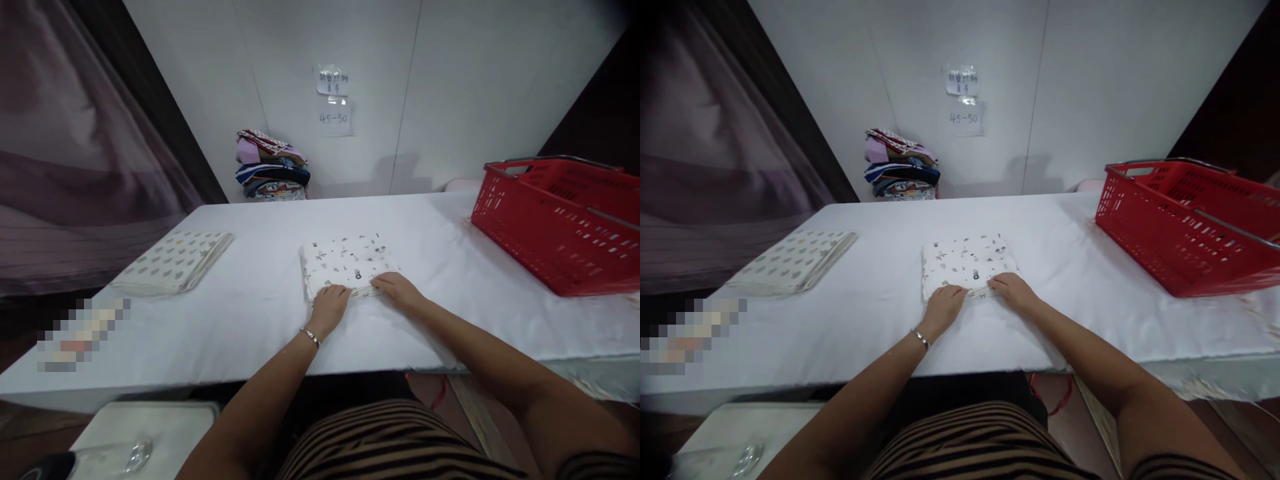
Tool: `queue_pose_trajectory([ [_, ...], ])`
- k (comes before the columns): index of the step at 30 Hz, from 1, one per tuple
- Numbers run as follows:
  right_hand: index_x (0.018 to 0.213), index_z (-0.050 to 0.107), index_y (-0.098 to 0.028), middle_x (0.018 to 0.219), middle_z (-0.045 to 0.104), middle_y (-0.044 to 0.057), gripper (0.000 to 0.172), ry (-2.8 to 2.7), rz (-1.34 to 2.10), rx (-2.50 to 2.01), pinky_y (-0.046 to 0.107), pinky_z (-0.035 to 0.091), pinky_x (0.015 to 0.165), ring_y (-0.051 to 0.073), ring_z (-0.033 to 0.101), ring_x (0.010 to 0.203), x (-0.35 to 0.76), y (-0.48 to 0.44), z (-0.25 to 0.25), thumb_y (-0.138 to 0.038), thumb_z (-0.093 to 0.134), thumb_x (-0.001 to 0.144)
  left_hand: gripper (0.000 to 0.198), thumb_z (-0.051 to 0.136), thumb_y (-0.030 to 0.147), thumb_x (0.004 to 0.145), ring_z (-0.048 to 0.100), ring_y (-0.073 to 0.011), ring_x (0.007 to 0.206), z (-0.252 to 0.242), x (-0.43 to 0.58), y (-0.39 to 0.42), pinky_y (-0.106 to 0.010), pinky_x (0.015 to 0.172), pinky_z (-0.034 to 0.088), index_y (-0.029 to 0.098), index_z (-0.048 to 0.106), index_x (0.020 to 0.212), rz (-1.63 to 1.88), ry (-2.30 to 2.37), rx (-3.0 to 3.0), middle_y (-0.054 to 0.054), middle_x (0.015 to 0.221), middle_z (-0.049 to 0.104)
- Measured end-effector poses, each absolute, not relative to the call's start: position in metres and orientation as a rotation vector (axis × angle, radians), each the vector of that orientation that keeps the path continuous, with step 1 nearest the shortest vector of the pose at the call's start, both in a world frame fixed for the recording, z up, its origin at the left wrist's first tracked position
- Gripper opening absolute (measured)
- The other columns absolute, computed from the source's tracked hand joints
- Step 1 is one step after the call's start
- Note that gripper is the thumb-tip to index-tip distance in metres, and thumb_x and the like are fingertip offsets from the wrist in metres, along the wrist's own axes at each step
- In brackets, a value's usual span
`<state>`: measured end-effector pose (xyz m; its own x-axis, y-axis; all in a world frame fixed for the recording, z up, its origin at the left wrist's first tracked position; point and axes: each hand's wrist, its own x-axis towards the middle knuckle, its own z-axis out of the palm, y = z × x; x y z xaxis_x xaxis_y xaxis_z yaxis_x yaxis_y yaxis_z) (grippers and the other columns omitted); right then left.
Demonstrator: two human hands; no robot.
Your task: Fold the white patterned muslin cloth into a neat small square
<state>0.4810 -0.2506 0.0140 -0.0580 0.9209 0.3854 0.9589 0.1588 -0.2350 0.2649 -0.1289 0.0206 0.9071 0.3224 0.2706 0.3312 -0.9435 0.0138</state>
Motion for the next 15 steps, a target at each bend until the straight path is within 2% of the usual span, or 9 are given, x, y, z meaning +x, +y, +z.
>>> queue_pose_trajectory([
  [4,0.129,0.052,-0.021,0.129,0.056,0.010,0.040,-2.010,-0.208,-1.737,0.049,0.036,0.102,0.024,0.046,0.123,0.469,-0.248,0.016,-0.023,0.039,0.091,0.029,0.040,0.014,0.091,0.055,-0.0198,0.101,0.016,0.264,-0.127,-0.035,0.082,0.041,0.021,0.057,0.114,-0.460,-0.514,-3.022,-0.008,0.108,0.063],
  [7,0.131,0.050,-0.020,0.131,0.054,0.011,0.041,-2.042,-0.250,-1.838,0.054,0.030,0.105,0.026,0.042,0.127,0.469,-0.248,0.010,-0.026,0.042,0.092,0.029,0.042,0.014,0.091,0.055,-0.0196,0.101,0.016,0.262,-0.127,-0.034,0.081,0.043,0.021,0.057,0.115,-0.503,-0.485,-3.031,-0.007,0.109,0.062],
  [15,0.134,0.047,-0.024,0.136,0.050,0.010,0.042,-2.031,-0.182,-1.922,0.048,0.034,0.104,0.024,0.041,0.129,0.474,-0.257,0.011,-0.030,0.042,0.093,0.028,0.041,0.015,0.092,0.056,-0.0174,0.106,0.009,0.256,-0.123,-0.033,0.088,0.045,0.020,0.058,0.114,-0.621,-0.485,-3.097,-0.005,0.113,0.063],
])
